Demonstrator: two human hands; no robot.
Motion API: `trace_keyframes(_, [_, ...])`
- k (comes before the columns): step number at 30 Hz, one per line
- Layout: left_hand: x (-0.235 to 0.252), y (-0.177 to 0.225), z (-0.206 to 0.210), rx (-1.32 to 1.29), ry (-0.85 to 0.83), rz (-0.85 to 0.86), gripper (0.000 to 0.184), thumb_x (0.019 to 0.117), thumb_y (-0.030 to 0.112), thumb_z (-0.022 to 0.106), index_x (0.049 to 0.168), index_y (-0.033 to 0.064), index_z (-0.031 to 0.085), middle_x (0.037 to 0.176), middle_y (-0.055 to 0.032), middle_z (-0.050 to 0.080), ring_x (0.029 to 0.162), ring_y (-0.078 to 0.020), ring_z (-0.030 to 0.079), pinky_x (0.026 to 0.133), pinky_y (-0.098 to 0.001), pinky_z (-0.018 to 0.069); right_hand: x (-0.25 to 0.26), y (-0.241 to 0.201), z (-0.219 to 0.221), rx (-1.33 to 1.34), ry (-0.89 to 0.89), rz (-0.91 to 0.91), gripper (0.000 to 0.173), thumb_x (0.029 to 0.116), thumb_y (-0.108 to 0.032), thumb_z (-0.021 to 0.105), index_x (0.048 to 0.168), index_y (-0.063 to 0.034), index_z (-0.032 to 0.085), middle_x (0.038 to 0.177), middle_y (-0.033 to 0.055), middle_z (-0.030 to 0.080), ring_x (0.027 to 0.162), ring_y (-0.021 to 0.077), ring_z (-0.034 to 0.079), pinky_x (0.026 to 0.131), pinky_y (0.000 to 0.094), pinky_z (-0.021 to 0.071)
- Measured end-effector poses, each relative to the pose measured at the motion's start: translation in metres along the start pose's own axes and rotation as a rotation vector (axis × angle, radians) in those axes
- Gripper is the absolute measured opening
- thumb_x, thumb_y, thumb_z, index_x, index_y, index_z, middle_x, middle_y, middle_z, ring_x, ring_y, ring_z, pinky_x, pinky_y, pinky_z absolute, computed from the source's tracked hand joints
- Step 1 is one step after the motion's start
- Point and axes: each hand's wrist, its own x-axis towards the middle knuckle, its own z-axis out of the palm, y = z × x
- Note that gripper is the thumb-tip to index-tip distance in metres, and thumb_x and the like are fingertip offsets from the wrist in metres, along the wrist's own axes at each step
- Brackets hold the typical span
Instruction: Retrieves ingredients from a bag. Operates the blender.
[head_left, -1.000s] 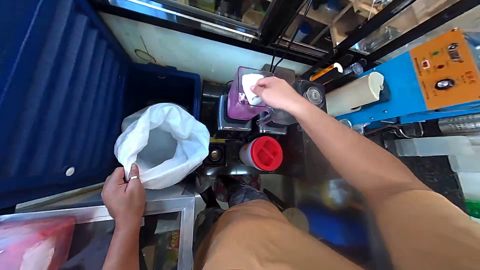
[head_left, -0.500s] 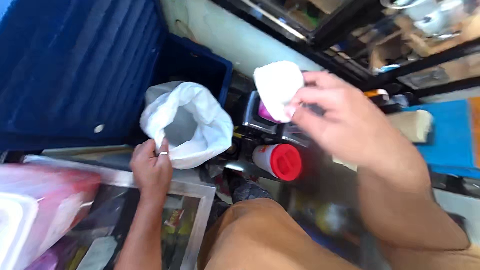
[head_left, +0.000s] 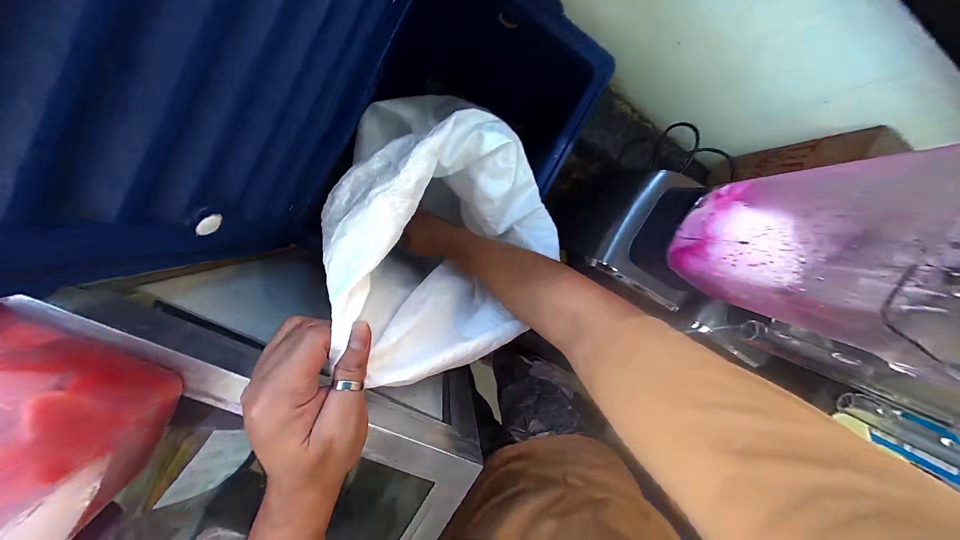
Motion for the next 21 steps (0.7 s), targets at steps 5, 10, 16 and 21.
trace_keyframes(5, [0.001,0.002,-0.002,-0.006,0.006,-0.009,0.031,0.1038,0.028,0.056,0.08,0.0091,0.064,0.077,0.0034,0.062,0.081,-0.0061,0.06,0.074,-0.025,0.0488,0.008,-0.001,0.011,0.133,-0.073,0.023,0.037,0.1031,-0.035,0.056,0.115,-0.0045,0.073,0.121,0.0215,0.069,0.12,0.0384,0.063,0.101,0.0617,0.05])
trace_keyframes(10, [0.001,0.004,-0.002,-0.011,0.027,0.007,0.029,0.102,0.021,0.057,0.076,0.0091,0.062,0.075,0.0022,0.059,0.079,-0.0093,0.058,0.072,-0.0272,0.0479,-0.025,-0.016,-0.04,0.565,-0.035,0.228,0.043,0.1087,-0.034,0.046,0.121,0.0006,0.068,0.117,0.0214,0.069,0.112,0.0332,0.066,0.099,0.0581,0.0499])
trace_keyframes(16, [0.001,0.008,-0.003,0.009,0.027,-0.01,0.029,0.1011,0.02,0.057,0.074,0.0092,0.06,0.074,0.0006,0.056,0.077,-0.0124,0.057,0.072,-0.0306,0.0482,-0.139,-0.039,-0.095,0.923,0.179,0.271,0.045,0.109,-0.034,0.042,0.123,0.0026,0.064,0.118,0.0172,0.066,0.108,0.0224,0.065,0.097,0.044,0.0545])
trace_keyframes(21, [0.001,0.009,-0.003,0.026,0.008,-0.01,0.031,0.1026,0.025,0.058,0.076,0.0085,0.061,0.074,-0.0003,0.057,0.077,-0.0132,0.058,0.073,-0.033,0.0488,-0.198,-0.038,-0.111,0.891,0.281,0.324,0.042,0.1088,-0.031,0.045,0.117,0.0049,0.065,0.115,0.019,0.067,0.108,0.0247,0.065,0.097,0.0465,0.0529])
